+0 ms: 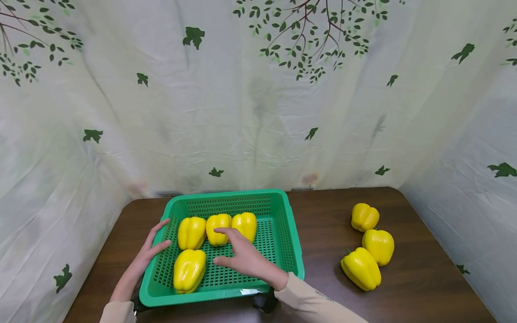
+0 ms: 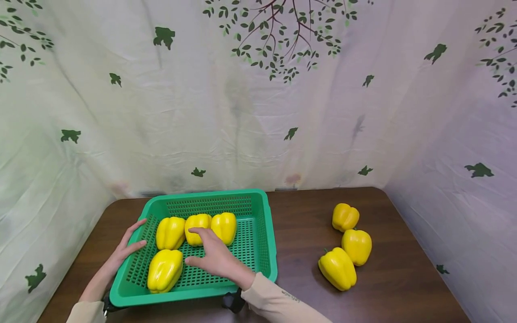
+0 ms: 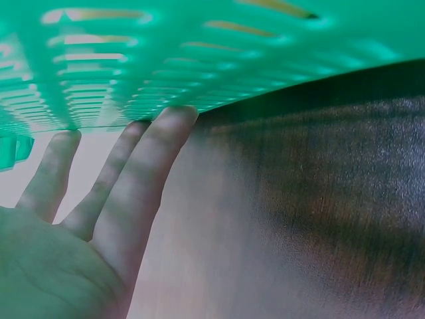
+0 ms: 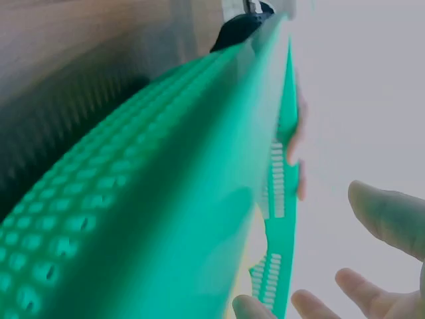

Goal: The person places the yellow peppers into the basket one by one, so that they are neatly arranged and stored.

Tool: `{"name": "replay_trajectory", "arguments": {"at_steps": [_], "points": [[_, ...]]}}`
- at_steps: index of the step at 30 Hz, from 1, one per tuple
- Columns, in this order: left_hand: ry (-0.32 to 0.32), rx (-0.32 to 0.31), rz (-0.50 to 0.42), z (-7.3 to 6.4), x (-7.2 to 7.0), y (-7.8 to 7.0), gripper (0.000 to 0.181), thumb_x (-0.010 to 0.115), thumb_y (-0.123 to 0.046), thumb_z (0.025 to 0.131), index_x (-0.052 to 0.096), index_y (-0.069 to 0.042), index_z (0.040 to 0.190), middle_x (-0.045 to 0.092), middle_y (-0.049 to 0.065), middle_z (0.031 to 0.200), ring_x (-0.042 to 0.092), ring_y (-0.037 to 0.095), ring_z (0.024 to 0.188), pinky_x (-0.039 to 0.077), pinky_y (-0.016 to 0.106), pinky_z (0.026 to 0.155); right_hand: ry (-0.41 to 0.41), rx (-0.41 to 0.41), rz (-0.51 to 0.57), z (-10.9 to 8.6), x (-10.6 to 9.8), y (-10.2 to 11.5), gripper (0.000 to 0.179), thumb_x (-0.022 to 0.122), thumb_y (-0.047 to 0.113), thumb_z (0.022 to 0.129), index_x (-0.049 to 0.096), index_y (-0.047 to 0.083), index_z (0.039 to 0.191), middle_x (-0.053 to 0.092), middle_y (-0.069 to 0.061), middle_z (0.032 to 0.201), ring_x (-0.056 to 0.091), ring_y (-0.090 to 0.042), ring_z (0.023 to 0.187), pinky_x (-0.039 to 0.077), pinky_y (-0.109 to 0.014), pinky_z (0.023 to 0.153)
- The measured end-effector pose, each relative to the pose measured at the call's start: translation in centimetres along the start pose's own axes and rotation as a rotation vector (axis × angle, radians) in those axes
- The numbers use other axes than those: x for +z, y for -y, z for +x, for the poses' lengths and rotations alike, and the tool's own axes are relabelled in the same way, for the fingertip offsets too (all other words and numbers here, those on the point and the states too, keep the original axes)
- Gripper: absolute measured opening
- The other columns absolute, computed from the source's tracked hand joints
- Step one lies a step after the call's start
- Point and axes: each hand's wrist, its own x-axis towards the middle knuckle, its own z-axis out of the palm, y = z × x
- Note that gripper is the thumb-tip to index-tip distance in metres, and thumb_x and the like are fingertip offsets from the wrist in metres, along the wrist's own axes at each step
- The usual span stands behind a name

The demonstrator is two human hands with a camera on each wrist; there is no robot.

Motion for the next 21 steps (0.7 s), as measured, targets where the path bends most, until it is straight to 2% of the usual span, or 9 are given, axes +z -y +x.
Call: {"name": "replay_trajectory", "arguments": {"at_steps": [9, 21], "points": [[-0.011, 0.003, 0.006, 0.1, 0.0, 0.0, 0.057, 0.039, -0.015, 0.103, 0.012, -0.027, 0.151, 0.009, 0.025, 0.150, 0.052, 0.008, 0.103, 0.054, 0.041, 0.079, -0.044, 0.009, 0.071, -1.7, -3.2, -1.5, 0.061, 0.066, 0.025, 0.092, 0.038, 0.015, 0.144, 0.037, -0.008, 0.146, 0.044, -0.034, 0.125, 0.044, -0.047, 0.095], [-0.006, 0.002, -0.007, 0.0, 0.0, 0.0, 0.056, 0.039, -0.016, 0.103, 0.013, -0.027, 0.151, 0.008, 0.025, 0.150, 0.051, 0.007, 0.104, 0.054, 0.040, 0.080, -0.102, -0.024, 0.059, -3.4, -6.6, -3.6, 0.058, 0.065, 0.024, 0.093, 0.039, 0.008, 0.143, 0.042, -0.015, 0.141, 0.050, -0.034, 0.117, 0.045, -0.048, 0.094]]}}
